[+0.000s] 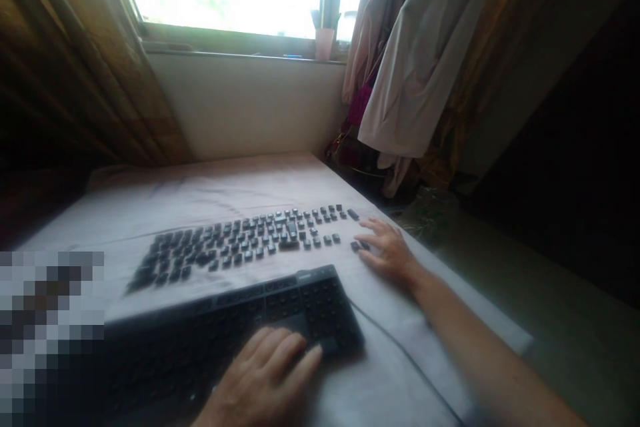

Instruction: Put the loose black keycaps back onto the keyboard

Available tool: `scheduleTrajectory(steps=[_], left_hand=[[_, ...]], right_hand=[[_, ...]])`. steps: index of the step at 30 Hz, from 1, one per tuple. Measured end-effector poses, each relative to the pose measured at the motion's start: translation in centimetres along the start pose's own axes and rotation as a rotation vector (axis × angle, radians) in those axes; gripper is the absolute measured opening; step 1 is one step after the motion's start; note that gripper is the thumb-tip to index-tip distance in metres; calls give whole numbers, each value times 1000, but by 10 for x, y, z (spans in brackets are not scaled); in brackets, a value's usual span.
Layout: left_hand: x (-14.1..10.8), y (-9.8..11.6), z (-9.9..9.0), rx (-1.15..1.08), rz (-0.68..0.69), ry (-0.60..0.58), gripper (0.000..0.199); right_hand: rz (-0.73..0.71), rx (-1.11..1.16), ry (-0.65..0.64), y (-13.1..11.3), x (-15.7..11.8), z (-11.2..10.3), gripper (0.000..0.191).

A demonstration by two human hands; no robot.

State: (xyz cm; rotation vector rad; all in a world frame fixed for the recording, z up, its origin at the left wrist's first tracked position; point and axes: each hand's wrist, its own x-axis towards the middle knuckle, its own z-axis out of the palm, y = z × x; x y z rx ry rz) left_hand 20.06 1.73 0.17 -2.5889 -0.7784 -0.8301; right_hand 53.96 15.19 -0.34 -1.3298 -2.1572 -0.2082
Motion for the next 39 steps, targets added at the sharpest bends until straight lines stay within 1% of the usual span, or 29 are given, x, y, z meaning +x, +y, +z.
scheduleTrajectory(steps=[9,13,20,24,27,29,33,36,39], left_hand=[[6,2,-8,-49,-27,-44,27],[4,1,-8,-54,-22,-81,29],[6,3,-10,-79,-20,-87,33],[3,2,-9,-79,-8,-111,31],[-1,3,-7,-76,-23,-132,36],[-2,3,-7,-77,-34,-148,39],[-2,3,-8,-80,-39,-150,38],[-1,3,-9,-83,-29,-146,38],[0,3,-10,-90,-35,-165,38]], right_hand=[[11,-19,-56,-6,0,1,29],[19,-17,-61,-5,1,3,25],[32,4,-44,-4,2,7,18],[37,34,-13,-5,3,4,17],[43,71,15,-9,3,1,17],[47,104,32,-12,3,-3,17],[45,196,43,-25,4,-13,16],[36,281,18,-39,1,-23,16],[18,363,-29,-56,-4,-32,16]])
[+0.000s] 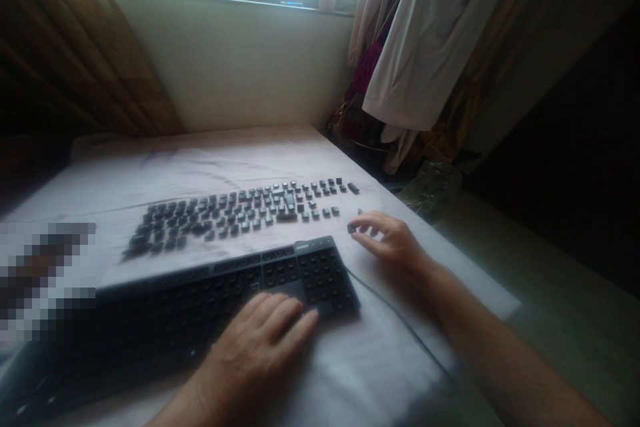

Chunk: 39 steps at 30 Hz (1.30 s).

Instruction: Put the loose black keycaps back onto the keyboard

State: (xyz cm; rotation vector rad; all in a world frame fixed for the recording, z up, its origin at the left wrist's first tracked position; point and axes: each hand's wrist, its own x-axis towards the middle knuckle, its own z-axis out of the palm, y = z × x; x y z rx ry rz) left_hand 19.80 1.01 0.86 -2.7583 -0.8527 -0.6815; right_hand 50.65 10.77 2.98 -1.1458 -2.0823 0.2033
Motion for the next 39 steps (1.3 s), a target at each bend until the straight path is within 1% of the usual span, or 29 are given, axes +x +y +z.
scheduleTrajectory(steps=[3,7,11,15,21,24,27,30,34,39], left_hand=[[-1,0,1,-5,1,-14,38],[-1,0,1,9,4,-11,39],[0,0,1,25,27,20,38],[3,0,0,48,40,36,35],[5,1,-1,126,77,27,35],[7,4,0,120,70,31,35],[12,9,3,90,61,32,35],[20,14,4,72,69,-1,33],[31,18,2,54,81,-38,29],[33,18,4,21,61,-13,28]], right_hand=[[-4,89,-55,-19,-9,-3,14],[26,246,-150,-41,-22,-6,11],[-41,298,-206,-51,-32,-5,13],[-95,263,-251,-54,-38,-1,13],[-94,241,-311,-59,-41,4,9],[-103,225,-312,-58,-40,6,9],[-149,164,-298,-56,-40,9,9],[-192,110,-292,-54,-41,10,11],[-199,74,-295,-55,-43,9,13],[-220,59,-290,-57,-43,8,17]])
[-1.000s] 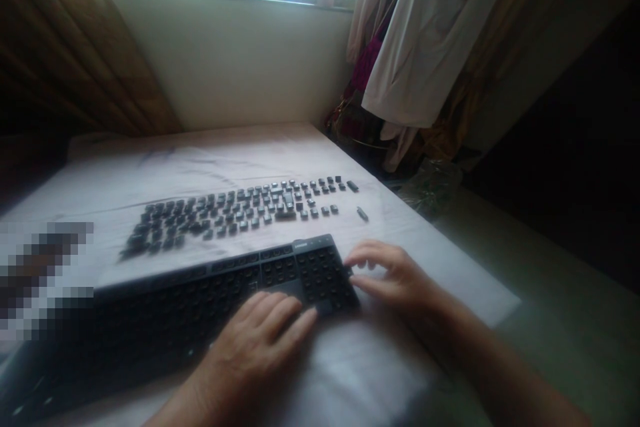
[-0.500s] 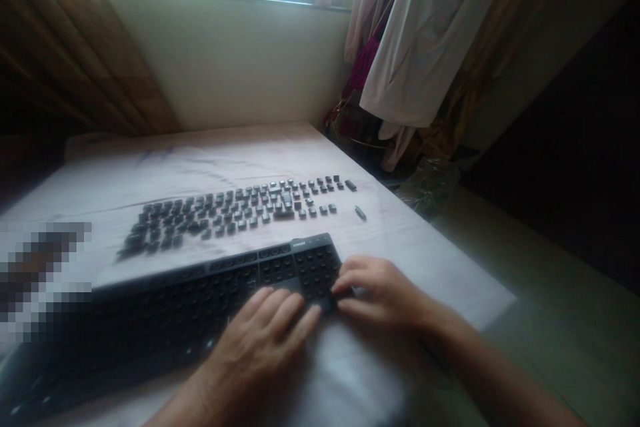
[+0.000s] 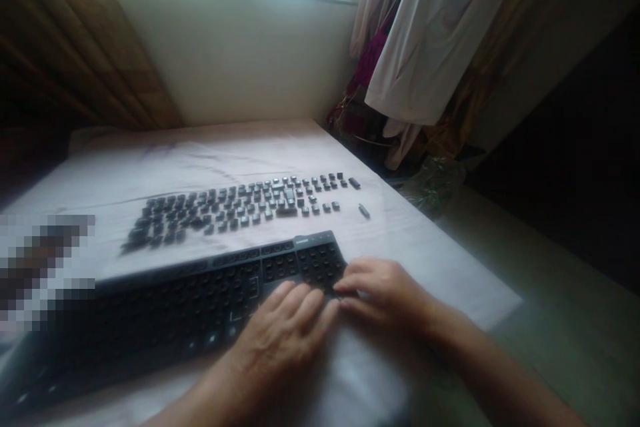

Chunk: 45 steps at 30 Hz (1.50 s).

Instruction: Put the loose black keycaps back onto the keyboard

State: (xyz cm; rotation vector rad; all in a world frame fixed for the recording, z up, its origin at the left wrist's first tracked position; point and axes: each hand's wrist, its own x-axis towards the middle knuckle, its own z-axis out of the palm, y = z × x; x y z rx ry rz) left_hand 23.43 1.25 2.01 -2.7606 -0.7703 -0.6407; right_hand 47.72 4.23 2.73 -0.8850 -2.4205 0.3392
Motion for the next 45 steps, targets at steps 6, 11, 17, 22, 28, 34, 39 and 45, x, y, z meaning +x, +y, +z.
scheduleTrajectory(steps=[6,11,17,22,28,34,39,45], left_hand=[[-4,-1,4,-24,-8,-37,30],[-4,0,6,-50,-28,-45,30],[-5,-3,8,-38,-17,-67,32],[-3,-2,7,-21,-17,-59,31],[-2,-3,7,-4,-1,-33,29],[-1,-4,7,-8,0,-21,30],[0,-4,6,-24,6,-10,30],[1,-4,4,-16,6,-11,29]], right_hand=[[7,-12,-47,0,1,0,17],[-1,-55,-42,-6,3,-1,16],[29,-215,-69,-14,4,-1,12],[42,-252,-83,-16,5,-3,10],[44,-197,-56,-15,3,-2,12],[45,-136,-33,-16,1,-2,15],[40,-114,-17,-15,1,-2,17],[52,-142,-23,-18,0,0,16]])
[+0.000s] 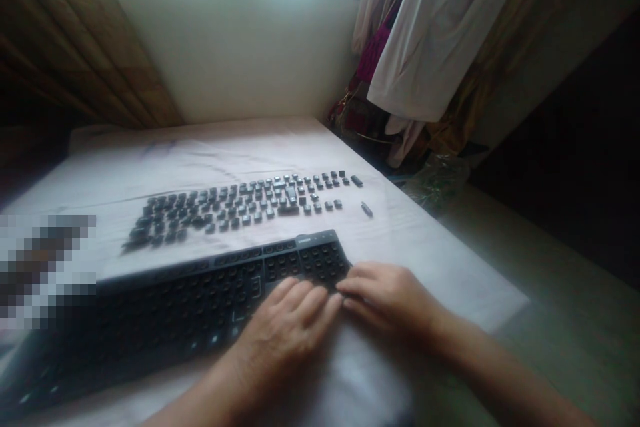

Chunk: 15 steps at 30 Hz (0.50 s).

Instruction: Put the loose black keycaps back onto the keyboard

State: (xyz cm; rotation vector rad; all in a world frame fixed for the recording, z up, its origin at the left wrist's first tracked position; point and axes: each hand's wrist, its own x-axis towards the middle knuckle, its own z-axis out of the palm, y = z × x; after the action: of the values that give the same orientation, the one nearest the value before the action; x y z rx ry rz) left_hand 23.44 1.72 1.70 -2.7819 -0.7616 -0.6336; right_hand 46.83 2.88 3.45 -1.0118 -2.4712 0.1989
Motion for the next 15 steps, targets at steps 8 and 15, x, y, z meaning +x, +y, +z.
scheduleTrajectory(steps=[8,15], left_hand=[[0,-3,-2,-13,18,-4,28],[-2,-4,0,-2,35,70,29]], right_hand=[[13,-53,-23,-1,-2,0,12],[27,-24,-30,0,-3,-2,13]])
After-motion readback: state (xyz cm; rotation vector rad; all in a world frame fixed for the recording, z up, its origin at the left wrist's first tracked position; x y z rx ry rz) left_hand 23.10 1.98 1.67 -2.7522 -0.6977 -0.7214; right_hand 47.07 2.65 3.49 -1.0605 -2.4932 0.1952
